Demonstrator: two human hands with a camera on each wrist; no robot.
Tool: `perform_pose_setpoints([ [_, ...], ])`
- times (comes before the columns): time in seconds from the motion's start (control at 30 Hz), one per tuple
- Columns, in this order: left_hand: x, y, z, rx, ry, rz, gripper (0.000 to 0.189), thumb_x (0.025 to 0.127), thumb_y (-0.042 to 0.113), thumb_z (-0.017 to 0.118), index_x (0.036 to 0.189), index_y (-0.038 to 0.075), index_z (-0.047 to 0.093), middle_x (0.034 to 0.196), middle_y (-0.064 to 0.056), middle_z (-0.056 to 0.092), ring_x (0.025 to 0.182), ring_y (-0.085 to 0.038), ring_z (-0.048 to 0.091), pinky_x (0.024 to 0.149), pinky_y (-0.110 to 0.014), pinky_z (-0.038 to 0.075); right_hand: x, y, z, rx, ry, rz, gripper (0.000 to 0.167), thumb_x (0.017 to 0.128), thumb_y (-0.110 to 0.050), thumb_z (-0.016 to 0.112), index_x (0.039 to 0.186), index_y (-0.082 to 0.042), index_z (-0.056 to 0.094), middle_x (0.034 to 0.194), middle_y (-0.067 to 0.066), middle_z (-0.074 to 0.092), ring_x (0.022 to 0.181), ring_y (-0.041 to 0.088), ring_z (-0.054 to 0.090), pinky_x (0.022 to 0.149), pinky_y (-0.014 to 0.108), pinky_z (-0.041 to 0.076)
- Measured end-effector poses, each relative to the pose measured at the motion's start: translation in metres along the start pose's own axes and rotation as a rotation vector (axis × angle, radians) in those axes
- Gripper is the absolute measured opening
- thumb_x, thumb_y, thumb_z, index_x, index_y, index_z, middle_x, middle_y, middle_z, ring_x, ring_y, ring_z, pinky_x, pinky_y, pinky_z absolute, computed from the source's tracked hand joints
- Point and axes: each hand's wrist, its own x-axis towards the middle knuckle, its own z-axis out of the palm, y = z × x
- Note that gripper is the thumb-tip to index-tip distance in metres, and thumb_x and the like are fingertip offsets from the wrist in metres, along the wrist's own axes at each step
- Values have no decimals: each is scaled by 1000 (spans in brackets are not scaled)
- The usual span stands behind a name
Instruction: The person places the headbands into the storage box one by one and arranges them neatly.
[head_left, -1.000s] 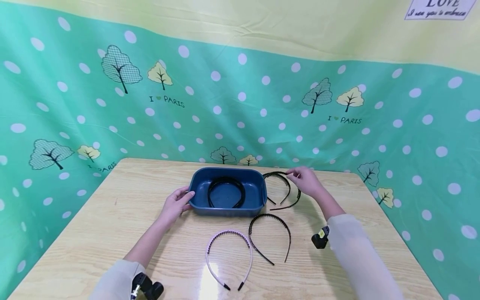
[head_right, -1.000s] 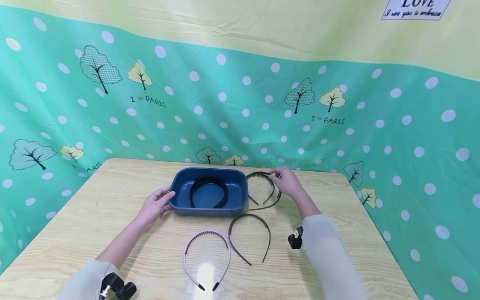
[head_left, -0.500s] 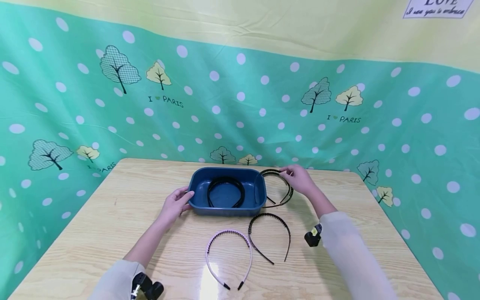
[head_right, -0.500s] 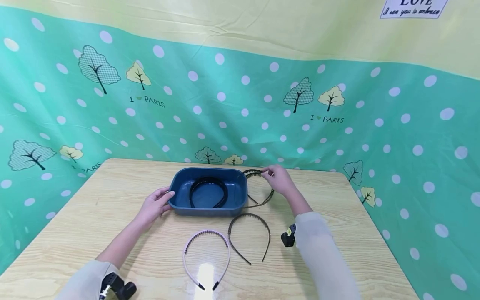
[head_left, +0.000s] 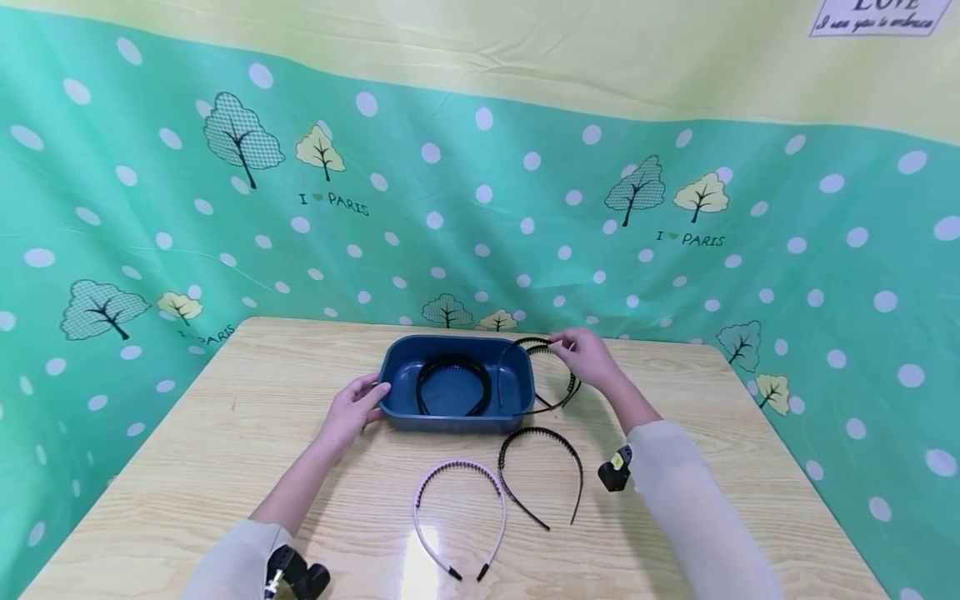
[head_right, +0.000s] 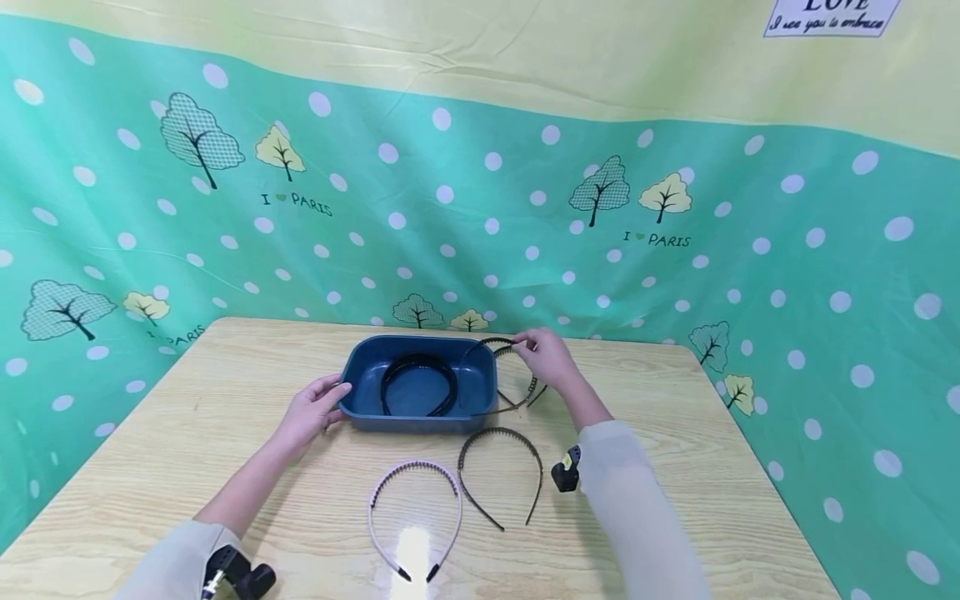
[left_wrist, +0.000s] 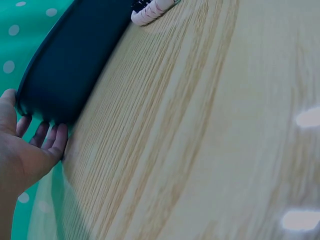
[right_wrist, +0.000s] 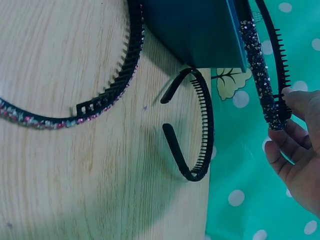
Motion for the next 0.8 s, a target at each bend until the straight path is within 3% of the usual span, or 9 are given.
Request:
perform_pose_setpoints([
  [0.33,0,-2,1,-13,-6,-5,58,94,31,57,138,-1,38,129,-22,48,87,-4,63,77,-20,56,2,-5,6,29,4,5,25,94,-21,57,111,-5,66,95,12,58,81,22,53,61,28,45],
  [0.8,0,-3,0,-1,-11,3,60,93,34,57,139,-1,38,128,-21,48,89,-5,63,78,-20,56,11,-10,14,42,22,-14,24,95,-22,56,111,-7,66,95,11,58,80,21,53,61,28,46],
])
